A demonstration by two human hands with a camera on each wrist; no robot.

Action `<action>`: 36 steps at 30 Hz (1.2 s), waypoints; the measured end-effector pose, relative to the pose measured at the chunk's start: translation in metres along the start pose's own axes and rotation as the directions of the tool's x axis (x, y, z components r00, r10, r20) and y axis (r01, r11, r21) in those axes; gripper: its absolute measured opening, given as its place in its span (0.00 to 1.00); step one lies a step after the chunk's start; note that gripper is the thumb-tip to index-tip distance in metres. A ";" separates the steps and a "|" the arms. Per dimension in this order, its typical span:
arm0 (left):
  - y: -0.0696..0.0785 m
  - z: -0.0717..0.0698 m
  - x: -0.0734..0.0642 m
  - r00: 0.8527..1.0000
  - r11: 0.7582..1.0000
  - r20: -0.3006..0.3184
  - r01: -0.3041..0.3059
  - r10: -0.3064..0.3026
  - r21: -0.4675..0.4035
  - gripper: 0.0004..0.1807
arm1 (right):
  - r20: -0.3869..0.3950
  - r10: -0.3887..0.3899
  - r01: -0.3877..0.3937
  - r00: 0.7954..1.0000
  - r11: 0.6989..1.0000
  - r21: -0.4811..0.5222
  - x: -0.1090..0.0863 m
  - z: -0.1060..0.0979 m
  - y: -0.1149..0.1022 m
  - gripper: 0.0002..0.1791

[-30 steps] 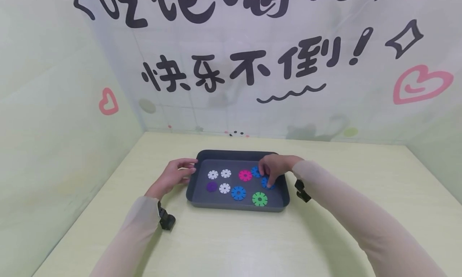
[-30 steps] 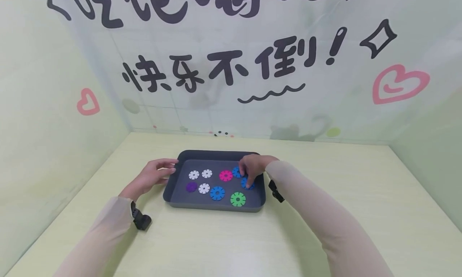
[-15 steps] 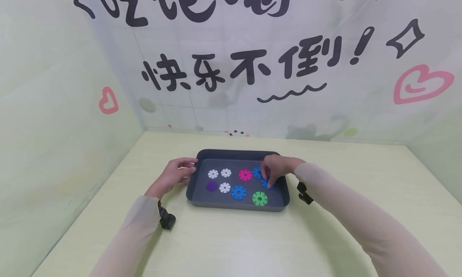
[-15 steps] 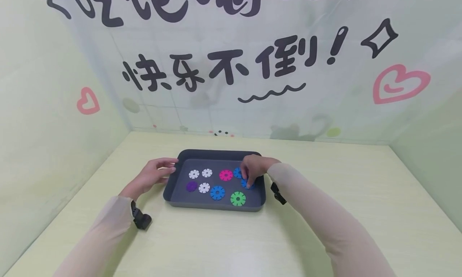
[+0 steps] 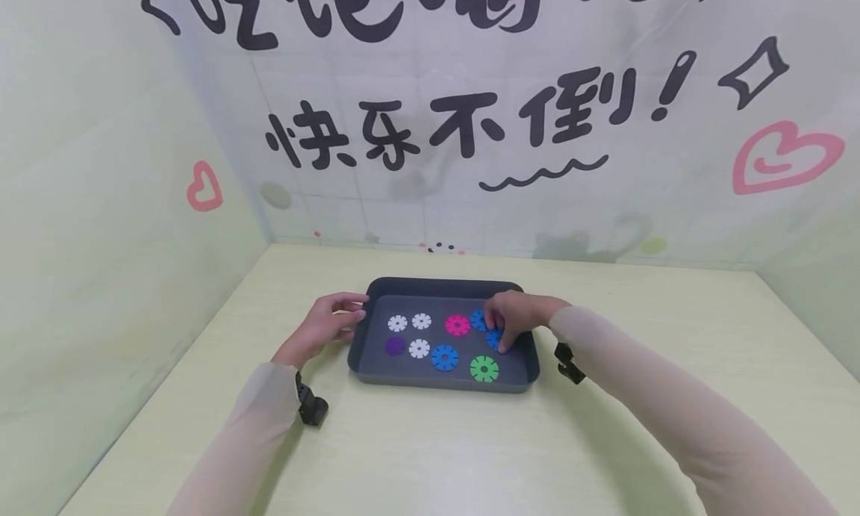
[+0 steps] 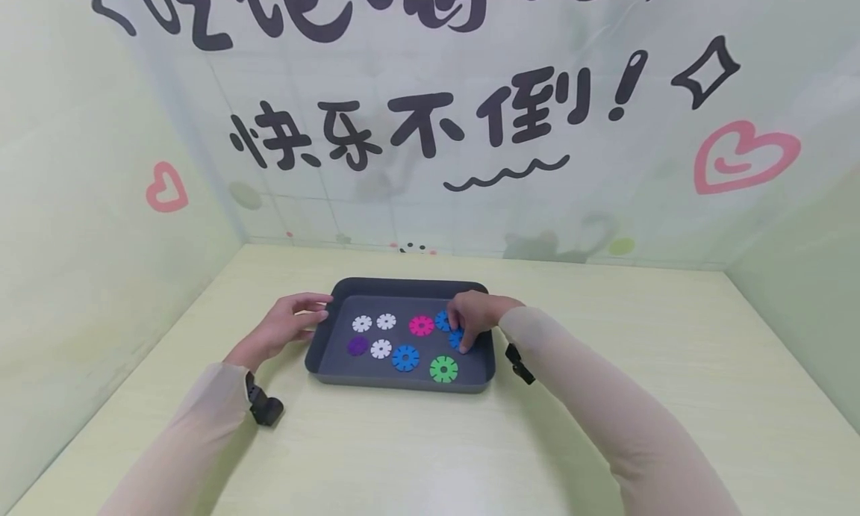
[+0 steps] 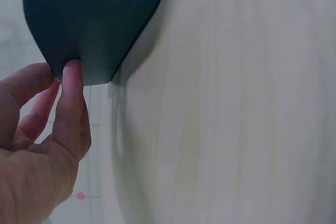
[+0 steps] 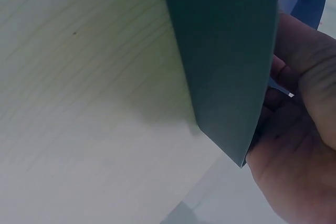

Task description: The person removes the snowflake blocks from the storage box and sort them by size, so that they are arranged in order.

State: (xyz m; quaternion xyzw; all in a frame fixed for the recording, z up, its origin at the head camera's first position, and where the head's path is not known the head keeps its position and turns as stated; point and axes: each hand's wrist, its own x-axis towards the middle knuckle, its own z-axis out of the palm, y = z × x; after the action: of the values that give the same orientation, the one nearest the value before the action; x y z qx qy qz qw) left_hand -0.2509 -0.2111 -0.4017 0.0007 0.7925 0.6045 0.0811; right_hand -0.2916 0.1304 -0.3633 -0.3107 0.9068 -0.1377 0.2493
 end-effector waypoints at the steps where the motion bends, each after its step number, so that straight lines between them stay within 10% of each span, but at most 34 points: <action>1: 0.000 0.000 0.000 1.000 1.000 -0.001 0.002 -0.002 0.000 0.21 | 0.001 0.004 -0.004 1.000 1.000 0.001 0.000 0.000 0.000 0.18; 22: 0.000 0.001 -0.002 1.000 1.000 -0.005 -0.001 0.001 0.006 0.21 | -0.018 -0.027 0.028 0.999 0.997 0.076 -0.005 -0.002 -0.002 0.16; 36: -0.001 0.000 -0.003 1.000 1.000 -0.005 -0.012 0.013 0.021 0.21 | -0.271 -0.076 0.142 0.959 0.963 0.230 -0.036 -0.016 0.017 0.10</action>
State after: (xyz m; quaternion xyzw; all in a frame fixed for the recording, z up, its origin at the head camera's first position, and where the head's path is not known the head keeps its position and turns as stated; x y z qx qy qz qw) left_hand -0.2477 -0.2116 -0.4021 0.0051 0.7988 0.5968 0.0755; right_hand -0.2844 0.1675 -0.3437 -0.3064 0.8887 -0.3028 0.1569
